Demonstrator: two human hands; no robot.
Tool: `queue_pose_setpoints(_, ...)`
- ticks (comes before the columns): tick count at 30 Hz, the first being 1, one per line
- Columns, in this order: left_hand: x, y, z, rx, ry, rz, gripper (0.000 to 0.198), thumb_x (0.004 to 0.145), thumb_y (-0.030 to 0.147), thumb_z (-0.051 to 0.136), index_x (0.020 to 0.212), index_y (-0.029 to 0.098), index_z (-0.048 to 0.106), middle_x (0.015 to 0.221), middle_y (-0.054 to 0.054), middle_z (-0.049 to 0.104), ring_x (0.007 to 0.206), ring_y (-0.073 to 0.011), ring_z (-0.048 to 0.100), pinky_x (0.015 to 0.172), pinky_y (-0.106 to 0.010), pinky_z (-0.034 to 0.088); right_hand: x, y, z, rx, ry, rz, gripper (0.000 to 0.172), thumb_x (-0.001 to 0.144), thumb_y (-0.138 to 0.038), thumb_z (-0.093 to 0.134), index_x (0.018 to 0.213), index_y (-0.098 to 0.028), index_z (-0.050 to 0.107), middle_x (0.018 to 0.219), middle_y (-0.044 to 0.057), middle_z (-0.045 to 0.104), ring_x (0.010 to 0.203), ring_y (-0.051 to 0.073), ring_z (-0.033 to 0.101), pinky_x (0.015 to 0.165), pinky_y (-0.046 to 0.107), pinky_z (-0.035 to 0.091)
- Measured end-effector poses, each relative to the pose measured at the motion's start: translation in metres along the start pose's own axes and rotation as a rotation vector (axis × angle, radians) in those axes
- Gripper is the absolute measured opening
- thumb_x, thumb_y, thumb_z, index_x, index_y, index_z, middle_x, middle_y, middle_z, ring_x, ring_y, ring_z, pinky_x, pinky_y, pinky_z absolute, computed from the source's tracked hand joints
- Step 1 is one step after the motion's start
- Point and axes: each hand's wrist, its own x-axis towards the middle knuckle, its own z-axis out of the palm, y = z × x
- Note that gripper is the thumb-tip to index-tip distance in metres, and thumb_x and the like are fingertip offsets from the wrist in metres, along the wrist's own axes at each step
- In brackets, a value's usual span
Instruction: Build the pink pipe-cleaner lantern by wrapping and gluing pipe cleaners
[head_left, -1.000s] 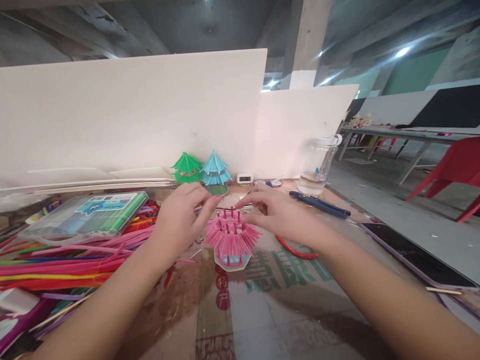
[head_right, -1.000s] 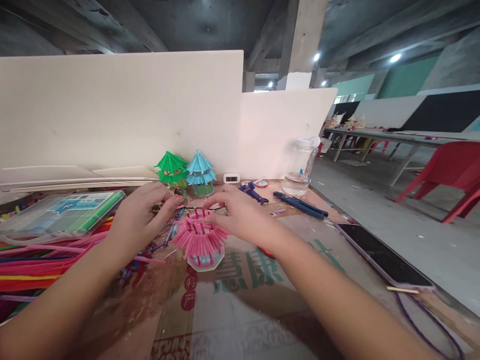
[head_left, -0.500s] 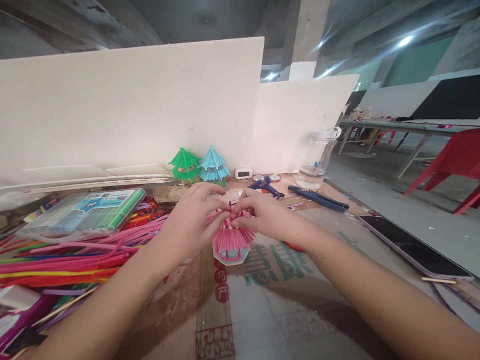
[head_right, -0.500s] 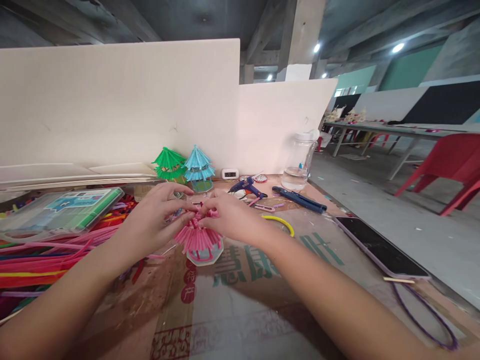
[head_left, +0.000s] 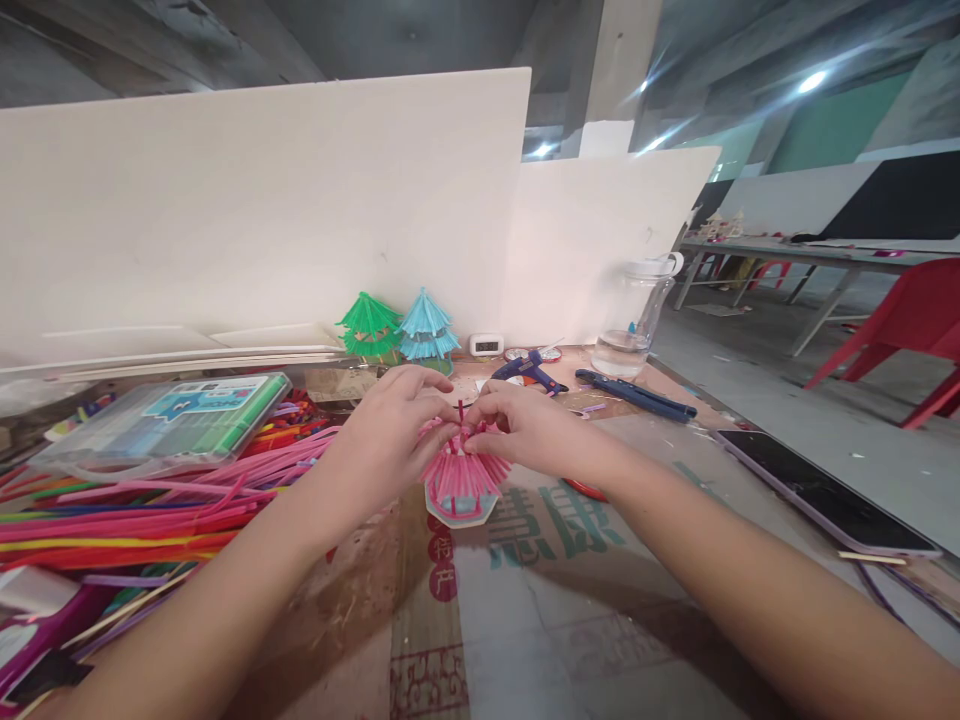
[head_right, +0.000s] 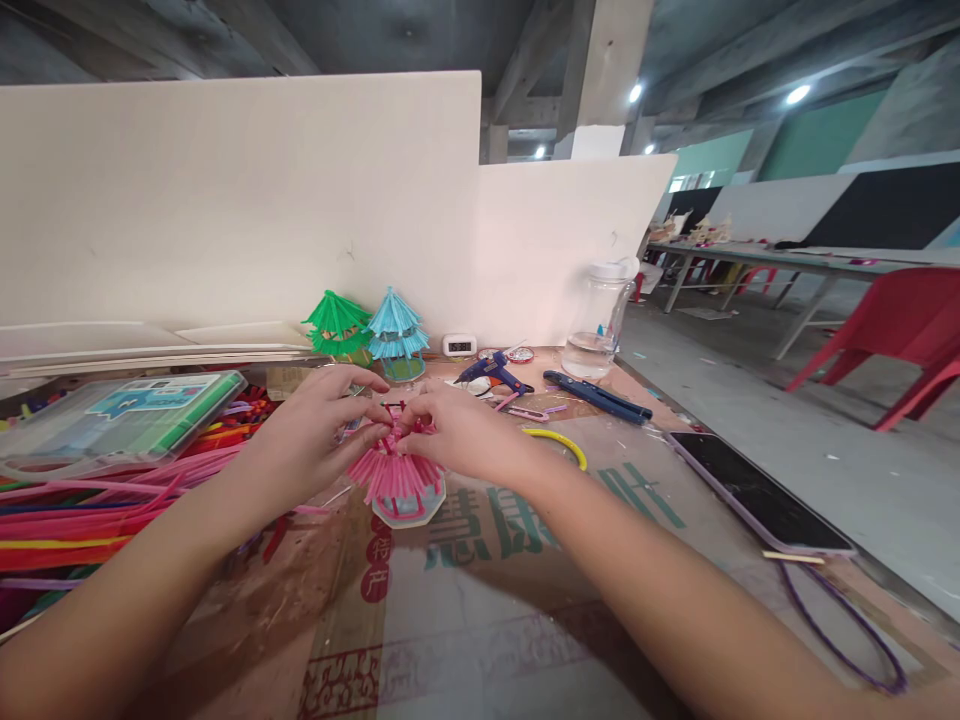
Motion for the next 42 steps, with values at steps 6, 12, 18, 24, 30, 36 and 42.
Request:
queue_pose_setpoints(6, 0.000, -0.001, 0.000, -0.009, -0.022, -0.004, 0.012, 0.089, 0.017, 0.057, 0.089, 0.018, 0.069, 0.110, -0.010, 0.063, 0.105, -0.0248, 0.058, 0.090, -0.044, 0.050, 0.000, 0.001, -0.001, -0.029, 0.014, -0.006, 0.006, 0.081, -0.015, 0.067, 0.078, -0.018, 0.071, 0.079, 0.000, 0.061, 0.071, 0.013, 0.053, 0.070, 0.027, 0.038)
queue_pose_setpoints(12, 0.000, -0.001, 0.000, -0.008, -0.023, -0.004, 0.012, 0.090, 0.017, 0.057, 0.088, 0.019, 0.069, 0.110, -0.010, 0.063, 0.106, -0.0242, 0.058, 0.092, -0.044, 0.049, 0.000, 0.001, -0.002, -0.011, 0.002, 0.003, 0.005, 0.081, -0.015, 0.068, 0.077, -0.018, 0.070, 0.078, -0.001, 0.062, 0.070, 0.013, 0.054, 0.069, 0.026, 0.038)
queue_pose_setpoints(18, -0.001, -0.002, 0.001, -0.032, -0.023, 0.001, 0.013, 0.091, 0.019, 0.056, 0.089, 0.020, 0.069, 0.110, -0.010, 0.062, 0.107, -0.0242, 0.057, 0.092, -0.044, 0.048, 0.000, -0.002, -0.004, 0.041, -0.024, 0.020, 0.007, 0.081, -0.012, 0.067, 0.076, -0.018, 0.070, 0.074, -0.001, 0.065, 0.066, 0.012, 0.056, 0.066, 0.026, 0.039)
queue_pose_setpoints(24, -0.001, -0.009, 0.000, -0.063, 0.019, -0.004, 0.020, 0.093, 0.019, 0.051, 0.099, 0.023, 0.070, 0.112, -0.009, 0.063, 0.106, -0.0230, 0.058, 0.090, -0.042, 0.049, 0.000, -0.005, -0.007, 0.059, -0.013, 0.062, 0.007, 0.080, -0.012, 0.066, 0.078, -0.018, 0.070, 0.073, -0.002, 0.066, 0.067, 0.013, 0.059, 0.064, 0.025, 0.040)
queue_pose_setpoints(30, -0.001, -0.008, -0.003, -0.022, 0.024, 0.016, 0.013, 0.090, 0.020, 0.058, 0.089, 0.022, 0.070, 0.110, -0.009, 0.064, 0.103, -0.0233, 0.060, 0.088, -0.041, 0.050, -0.001, -0.006, -0.009, 0.074, -0.040, 0.065, 0.009, 0.080, -0.011, 0.065, 0.078, -0.017, 0.070, 0.077, -0.001, 0.068, 0.070, 0.013, 0.061, 0.066, 0.025, 0.041)
queue_pose_setpoints(36, -0.002, -0.005, 0.000, -0.014, 0.006, -0.001, 0.013, 0.090, 0.020, 0.058, 0.088, 0.023, 0.071, 0.106, -0.007, 0.064, 0.101, -0.0219, 0.060, 0.088, -0.040, 0.050, -0.002, -0.007, -0.010, 0.064, -0.042, 0.035, 0.008, 0.080, -0.015, 0.066, 0.081, -0.019, 0.073, 0.077, -0.001, 0.067, 0.071, 0.015, 0.060, 0.066, 0.026, 0.042)
queue_pose_setpoints(42, -0.003, -0.004, 0.000, -0.009, 0.031, -0.002, 0.012, 0.088, 0.016, 0.059, 0.088, 0.022, 0.070, 0.105, -0.007, 0.064, 0.100, -0.0220, 0.061, 0.086, -0.039, 0.051, -0.002, -0.009, -0.012, 0.039, -0.035, 0.038, 0.012, 0.079, -0.011, 0.065, 0.079, -0.019, 0.073, 0.073, -0.001, 0.065, 0.066, 0.013, 0.056, 0.062, 0.024, 0.040)
